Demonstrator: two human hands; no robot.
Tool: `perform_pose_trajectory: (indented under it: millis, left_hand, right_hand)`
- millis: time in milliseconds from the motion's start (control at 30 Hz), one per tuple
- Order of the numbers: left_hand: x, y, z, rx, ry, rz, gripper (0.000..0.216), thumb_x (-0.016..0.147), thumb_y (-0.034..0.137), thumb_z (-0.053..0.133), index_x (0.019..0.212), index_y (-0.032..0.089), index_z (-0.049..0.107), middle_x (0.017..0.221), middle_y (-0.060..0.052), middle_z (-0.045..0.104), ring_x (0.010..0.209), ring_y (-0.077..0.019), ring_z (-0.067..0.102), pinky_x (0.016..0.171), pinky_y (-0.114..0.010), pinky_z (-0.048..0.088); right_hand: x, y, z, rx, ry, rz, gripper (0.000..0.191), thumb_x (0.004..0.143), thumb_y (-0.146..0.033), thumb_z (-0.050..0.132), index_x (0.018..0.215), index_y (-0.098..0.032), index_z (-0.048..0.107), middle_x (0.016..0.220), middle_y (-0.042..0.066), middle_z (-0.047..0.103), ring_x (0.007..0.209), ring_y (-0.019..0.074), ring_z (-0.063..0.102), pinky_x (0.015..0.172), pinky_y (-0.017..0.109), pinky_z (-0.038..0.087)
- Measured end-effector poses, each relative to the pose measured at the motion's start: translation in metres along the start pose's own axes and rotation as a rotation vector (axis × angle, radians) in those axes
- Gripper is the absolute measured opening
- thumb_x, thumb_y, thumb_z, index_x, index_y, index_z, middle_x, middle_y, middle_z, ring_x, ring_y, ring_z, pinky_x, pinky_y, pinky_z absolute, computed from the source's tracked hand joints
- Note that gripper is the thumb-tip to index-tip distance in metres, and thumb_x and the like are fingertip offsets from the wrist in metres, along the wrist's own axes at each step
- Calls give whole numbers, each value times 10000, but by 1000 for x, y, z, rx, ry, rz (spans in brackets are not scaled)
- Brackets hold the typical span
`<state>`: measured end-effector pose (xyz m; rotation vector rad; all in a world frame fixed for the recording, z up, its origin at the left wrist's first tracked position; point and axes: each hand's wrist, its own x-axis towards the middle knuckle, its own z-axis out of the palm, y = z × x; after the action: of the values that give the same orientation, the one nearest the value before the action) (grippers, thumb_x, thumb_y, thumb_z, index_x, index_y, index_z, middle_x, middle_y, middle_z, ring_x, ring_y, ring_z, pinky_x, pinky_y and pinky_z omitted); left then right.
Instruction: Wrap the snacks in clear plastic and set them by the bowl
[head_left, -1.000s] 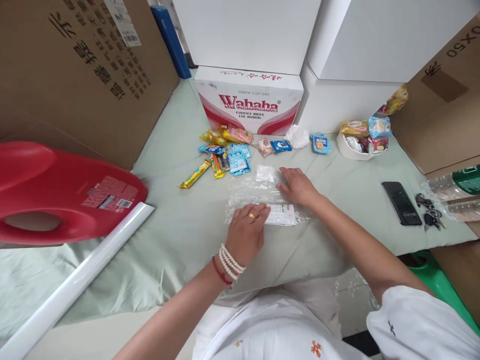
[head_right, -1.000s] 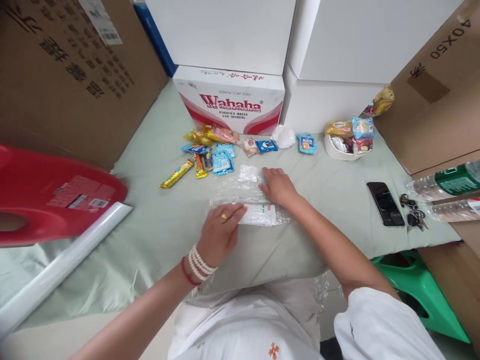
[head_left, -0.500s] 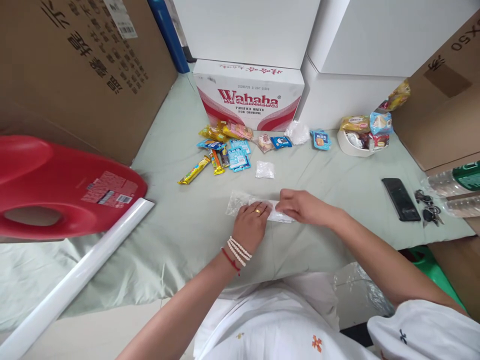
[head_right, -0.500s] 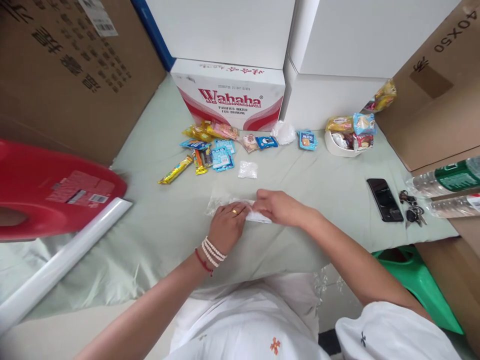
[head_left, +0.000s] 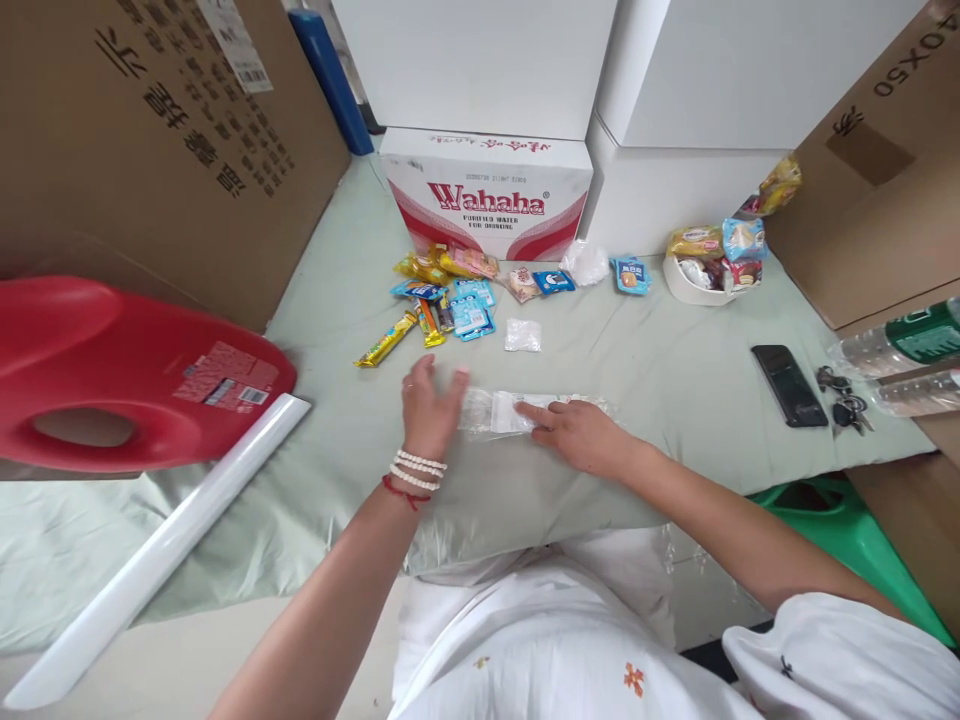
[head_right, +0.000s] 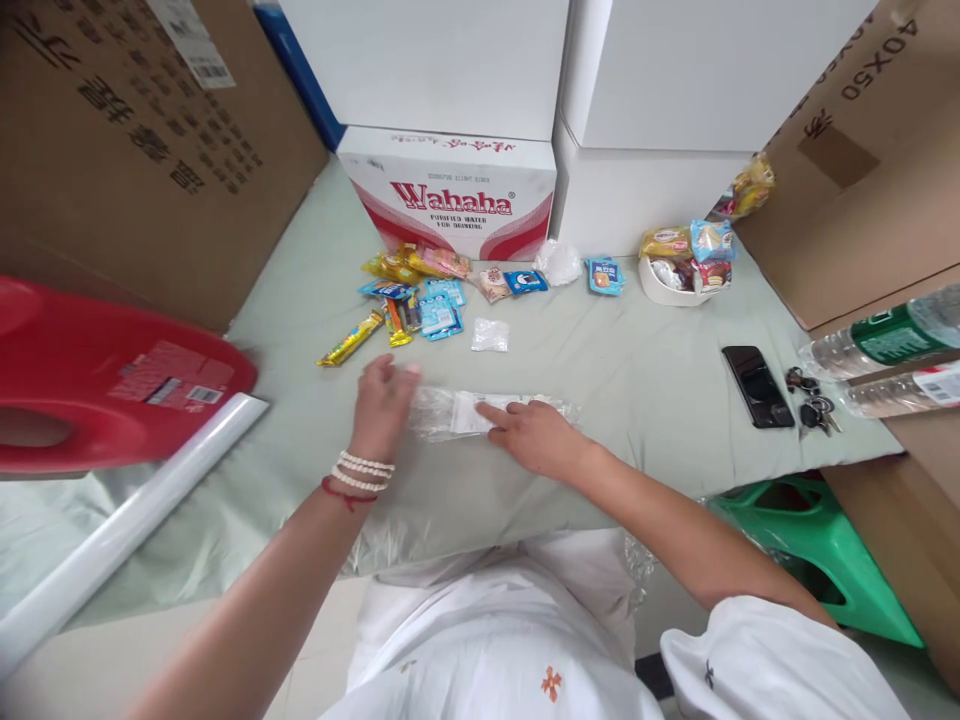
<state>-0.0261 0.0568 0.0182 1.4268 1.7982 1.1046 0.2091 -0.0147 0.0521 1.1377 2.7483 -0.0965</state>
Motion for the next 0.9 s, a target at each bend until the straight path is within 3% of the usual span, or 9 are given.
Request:
perform_pose_trajectory:
  millis: [67,133,267,367,467,567,667,800,900]
  left_hand:
    - [-2,3,2,204,-203,103,451,630,396,778,1028,205,689,1223,-141,690,1254,-353,564,1108,-503,421]
    - [-6,-1,-3,291,-335,143,302,631,354,750,894,216,697,1078,-115,716,1136,-334,614,1029,-470,469]
    - [-8,-10,-24,39,-377,-43,180,697,381,681,745,212,644,676,4,623,670,-181,591,675,-309,482]
    - [-11,-3,-28,-179,-374,-140,253,653,402,755,742,200,634,605,44,594,569,-133,552,586,-257,437]
    - [-24,13,-9,-283,-416,-136,232,717,403,743,773,198,650,616,35,622,543,-139,575,567,-261,460]
    - [-48,23,23,-102,-470,98,114,838,283,623,856,203,702,704,-13,676,647,-181,637,633,-293,518]
    - [-74,21,47,277,-424,440,267,890,141,511,1057,156,720,985,-120,714,903,-245,673,806,-366,556]
    - [-95,13,52,571,-421,667,452,910,122,511,1353,107,599,1177,-172,670,1051,-281,630,875,-396,545]
    - [-98,12,47,657,-436,673,502,922,124,503,1421,105,550,1196,-178,663,1052,-285,621,820,-389,537]
  right_hand:
    - [-3,2,1,36,5,10,282,986,-121,491,1112,-196,732,1674,46,371,1033,240,642,821,386,529]
    - [-10,5,3,119,26,11,293,984,-126,504,1147,-199,736,1684,61,346,1082,253,640,901,418,532]
    - [-29,12,12,384,132,-13,336,1024,-243,527,1316,-201,687,1651,122,394,1266,277,599,1096,477,466]
    - [-35,11,21,471,192,4,356,1035,-303,536,1340,-189,680,1622,147,435,1316,290,577,1144,513,430]
    - [-32,6,29,464,208,30,361,1034,-321,540,1333,-180,686,1636,149,414,1296,309,581,1123,546,444]
    - [-30,3,31,494,214,38,369,1038,-317,526,1352,-187,670,1649,144,392,1286,305,587,1118,539,450]
    - [-34,3,30,625,278,77,355,1050,-332,494,1344,-224,661,1586,125,488,1328,265,574,1118,469,468]
    - [-45,5,41,633,621,579,359,1051,-370,466,1342,-235,626,1409,146,609,1309,274,554,1106,501,465]
    - [-51,6,58,507,638,910,412,939,-465,631,1246,-192,661,1450,207,524,1355,383,436,1103,628,407]
